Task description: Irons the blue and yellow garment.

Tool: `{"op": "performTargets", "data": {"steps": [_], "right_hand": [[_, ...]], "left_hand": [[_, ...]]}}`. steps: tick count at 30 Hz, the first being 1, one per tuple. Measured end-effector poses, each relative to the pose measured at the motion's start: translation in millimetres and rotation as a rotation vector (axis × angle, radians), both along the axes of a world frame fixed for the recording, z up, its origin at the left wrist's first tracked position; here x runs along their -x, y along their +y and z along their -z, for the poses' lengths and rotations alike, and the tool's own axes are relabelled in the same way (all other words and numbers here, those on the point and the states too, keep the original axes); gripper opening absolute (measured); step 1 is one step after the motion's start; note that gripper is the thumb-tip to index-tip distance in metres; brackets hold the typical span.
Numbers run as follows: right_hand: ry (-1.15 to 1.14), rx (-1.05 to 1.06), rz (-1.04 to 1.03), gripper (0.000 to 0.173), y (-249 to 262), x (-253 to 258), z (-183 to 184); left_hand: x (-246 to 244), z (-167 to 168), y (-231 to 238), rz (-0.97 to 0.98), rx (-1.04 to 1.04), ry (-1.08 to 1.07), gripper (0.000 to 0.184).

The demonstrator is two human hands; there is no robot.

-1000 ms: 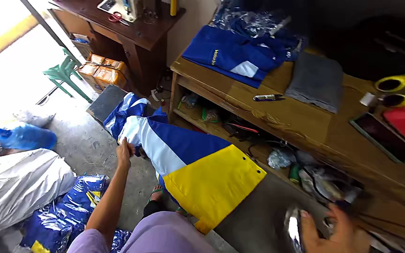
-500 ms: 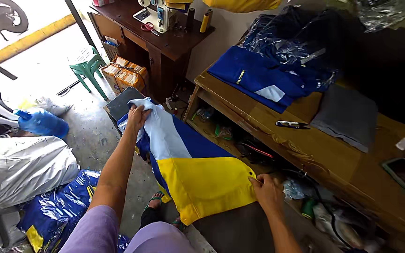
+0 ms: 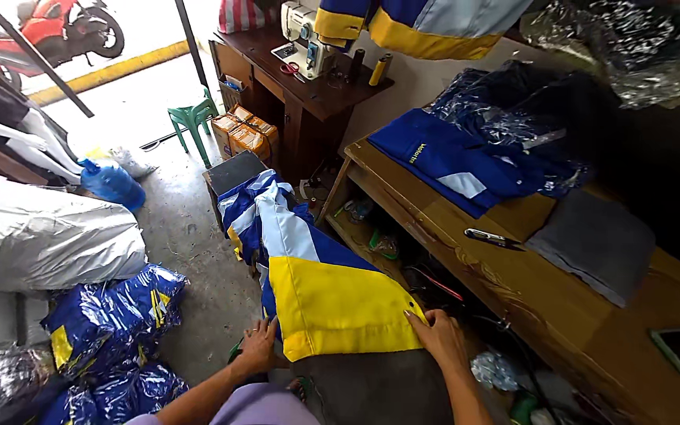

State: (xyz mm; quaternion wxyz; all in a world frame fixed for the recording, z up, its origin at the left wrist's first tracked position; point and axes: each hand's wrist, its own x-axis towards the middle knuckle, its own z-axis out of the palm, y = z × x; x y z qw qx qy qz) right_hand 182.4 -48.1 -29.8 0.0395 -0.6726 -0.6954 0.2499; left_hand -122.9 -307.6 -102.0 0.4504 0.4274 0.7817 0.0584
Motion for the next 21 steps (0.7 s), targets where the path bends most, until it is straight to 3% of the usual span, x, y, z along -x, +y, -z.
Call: {"op": "performTargets", "data": {"steps": [2,5,8,10,14,17,21], "right_hand": [[-0.017,0.018,-0.042,0.051,2.7,-0.9,-1.9],[0.012,0.056,-0.081,0.046,6.6,-0.7,-13.3],[0.375,0.101,-0.041,0.046,16.8,2.8,-35.3],[0.638,0.195,-0.104,0.052,26.7,14.1,-73.4],[0.999,0.180,-0.070,0.022,59.6,57.1,-154.7],[1.337,0.190,0.044,0.016,82.7,99.0,-211.1],[1.635,0.189,0.063,0.026,101.7,148.4,-264.6]], "left_hand": [[-23.3,2.5,9.3,-0.076,-0.090,0.045,0.102],[-30.3,10.2,7.0,-0.072,-0.177,0.055,0.071],[-7.1,-4.2,-6.9,-0.145,-0.320,-0.093,0.040],[24.0,-42.6,-6.5,-0.219,-0.418,-0.141,0.038],[108.5,-155.2,33.0,-0.277,-0.733,-0.059,0.034],[168.7,-226.6,78.8,-0.264,-0.833,0.015,0.027],[222.9,-287.8,132.8,-0.370,-0.813,-0.088,0.039]]}}
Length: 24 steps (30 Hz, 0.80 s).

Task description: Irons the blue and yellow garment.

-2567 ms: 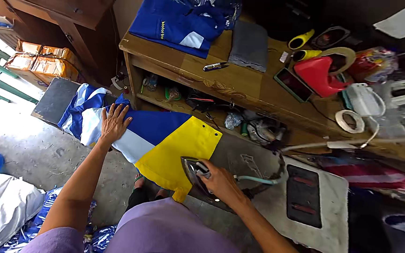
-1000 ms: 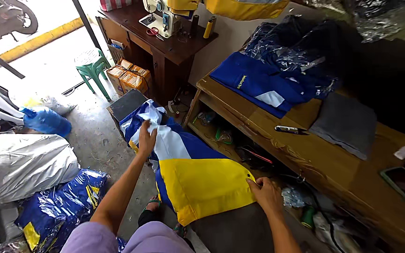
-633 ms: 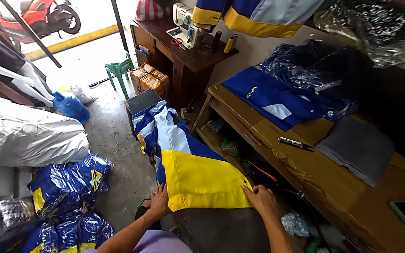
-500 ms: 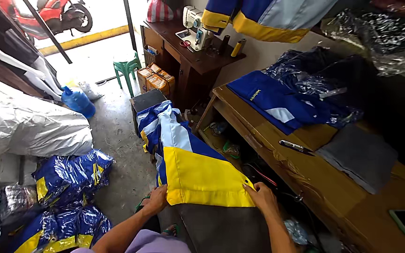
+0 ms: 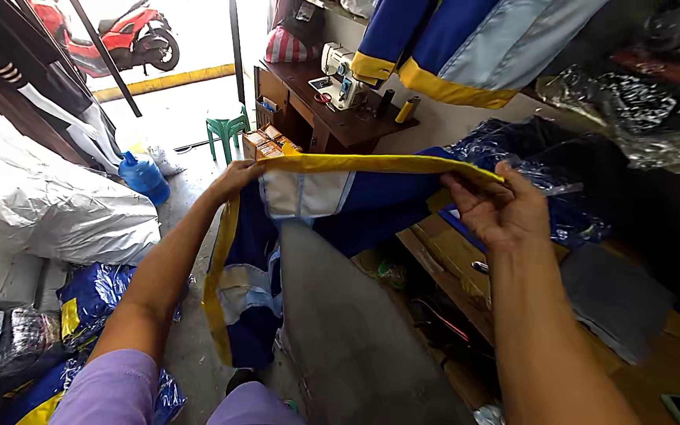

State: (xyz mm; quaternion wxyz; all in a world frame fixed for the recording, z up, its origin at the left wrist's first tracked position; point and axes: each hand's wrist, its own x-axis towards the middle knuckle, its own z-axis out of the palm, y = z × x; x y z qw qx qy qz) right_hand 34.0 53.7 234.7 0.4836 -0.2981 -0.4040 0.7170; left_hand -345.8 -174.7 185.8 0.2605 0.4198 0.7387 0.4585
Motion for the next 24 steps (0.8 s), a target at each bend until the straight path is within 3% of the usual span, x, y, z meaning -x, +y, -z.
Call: {"op": "performTargets", "data": {"steps": [6,13,16,19,24], "right_hand": [[0.006,0.006,-0.015,0.028,24.0,47.2,-25.2],[-0.066,-0.007,-0.097,0.030,32.0,100.1,-12.5],[-0.225,0.054,-0.147,0.034,27.3,113.7,26.3],[-0.464,0.137,-0.213,0.019,30.5,106.4,88.8],[-1.056,0.164,-0.340,0.029,23.4,46.0,190.0]], "left_hand": [[53.4,-32.2,36.0,-0.056,-0.005,-0.018,0.038],[122.0,-24.3,56.2,-0.138,-0.013,0.380,0.036],[138.4,2.1,44.2,-0.093,0.015,0.431,0.035],[135.0,40.2,18.7,0.037,0.112,0.410,0.032],[76.2,127.6,-31.4,0.397,0.351,0.227,0.040]]}}
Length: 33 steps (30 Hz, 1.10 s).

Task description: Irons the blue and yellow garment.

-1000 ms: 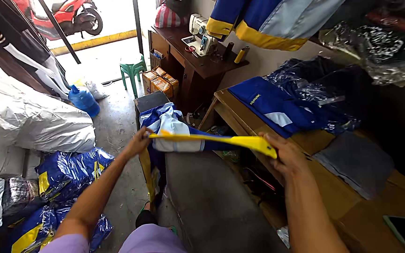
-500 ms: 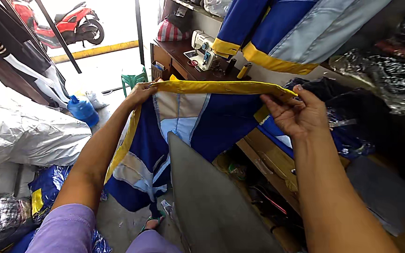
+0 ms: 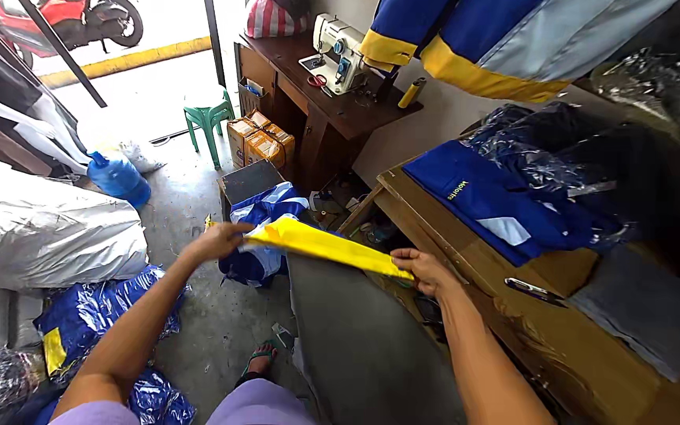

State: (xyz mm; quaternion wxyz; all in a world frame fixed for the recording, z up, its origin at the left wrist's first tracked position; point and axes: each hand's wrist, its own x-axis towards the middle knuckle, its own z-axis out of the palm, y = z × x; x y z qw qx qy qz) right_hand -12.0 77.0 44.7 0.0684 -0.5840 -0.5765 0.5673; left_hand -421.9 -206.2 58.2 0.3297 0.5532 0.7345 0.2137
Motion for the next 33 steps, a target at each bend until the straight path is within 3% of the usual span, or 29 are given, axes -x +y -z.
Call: {"op": "performTargets", "data": {"steps": [3,7,11,17,21,24,26,27,29,33], "right_hand": [[-0.226,-0.020,-0.031,0.030,-6.3,-57.3,39.7],[-0.437,-0.044,-0.054,0.026,-14.3,-131.2,62.5],[-0.556,-0.041,-0.089,0.020,-17.1,-183.8,71.0],[-0.867,-0.096,-0.260,0.023,-31.6,-270.9,77.7],[-0.999,-0.053,-0.415,0.031,-51.6,-289.3,59.8],[-0.815,-0.087,-0.524,0.035,-50.3,-277.7,27.0],[-0.582,-0.151,-0.461,0.034,-41.6,-266.1,-3.0],[-0.473,-0.166,-0.382,0.033,-35.4,-261.3,-17.6],[-0.318,-0.233,-0.127,0.033,-16.9,-257.7,-42.2],[-0.414,-0.623,0.384,0.045,43.2,-295.0,-51.0]], "left_hand": [[-76.9,29.1,-21.3,0.159,0.165,-0.026,0.045],[-179.6,31.2,-31.6,0.353,0.329,0.030,0.052],[-246.9,30.6,-34.5,0.495,0.357,0.066,0.056],[-339.8,31.7,-34.3,0.731,0.416,-0.182,0.048],[-366.4,27.6,-12.8,0.896,0.361,-0.096,0.050],[-356.2,38.7,10.7,0.723,0.033,0.035,0.046],[-352.7,70.5,29.4,0.553,-0.341,0.157,0.038],[-354.0,86.4,38.9,0.526,-0.401,0.206,0.043],[-362.7,113.7,48.6,0.535,-0.398,0.305,0.055],[-377.8,137.1,46.7,0.544,-0.341,0.468,0.058]]}}
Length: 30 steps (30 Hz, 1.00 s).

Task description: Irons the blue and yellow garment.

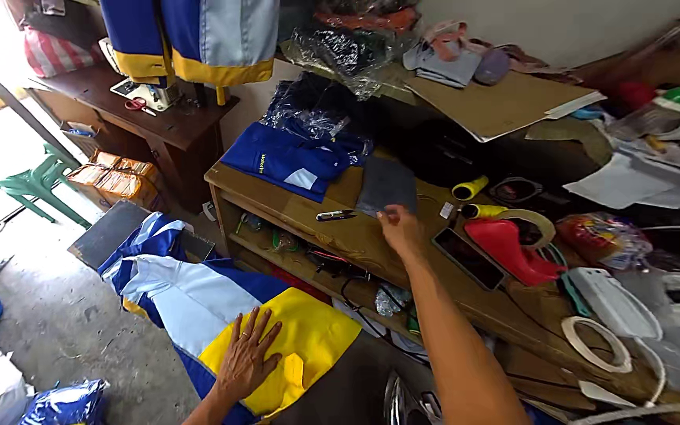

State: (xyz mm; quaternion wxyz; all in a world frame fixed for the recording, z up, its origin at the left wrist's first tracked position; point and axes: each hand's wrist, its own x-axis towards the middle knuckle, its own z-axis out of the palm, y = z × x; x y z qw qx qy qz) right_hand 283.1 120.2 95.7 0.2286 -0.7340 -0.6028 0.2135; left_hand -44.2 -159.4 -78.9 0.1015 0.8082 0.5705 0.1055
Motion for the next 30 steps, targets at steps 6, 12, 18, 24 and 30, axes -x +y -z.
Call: {"op": "performTargets", "data": {"steps": [6,12,18,24,30], "right_hand": [[-0.011,0.074,0.430,0.072,57.5,-42.4,35.2],[-0.167,0.224,0.415,0.054,60.4,-34.1,33.8],[0.070,0.052,0.319,0.052,63.5,-73.1,30.8],[0.029,0.221,0.346,0.067,62.6,-84.0,59.6],[0.386,-0.002,0.404,0.052,60.7,-71.5,32.8]], "left_hand": [[2.6,3.7,-1.7,-0.002,-0.015,0.046,0.059],[5.3,2.2,-2.2,0.004,0.069,0.009,0.060],[6.2,-0.8,-6.4,0.018,0.096,-0.073,0.060],[6.0,2.1,-5.3,0.027,0.103,-0.138,0.061],[6.5,1.2,-5.7,0.030,0.116,-0.163,0.060]]}}
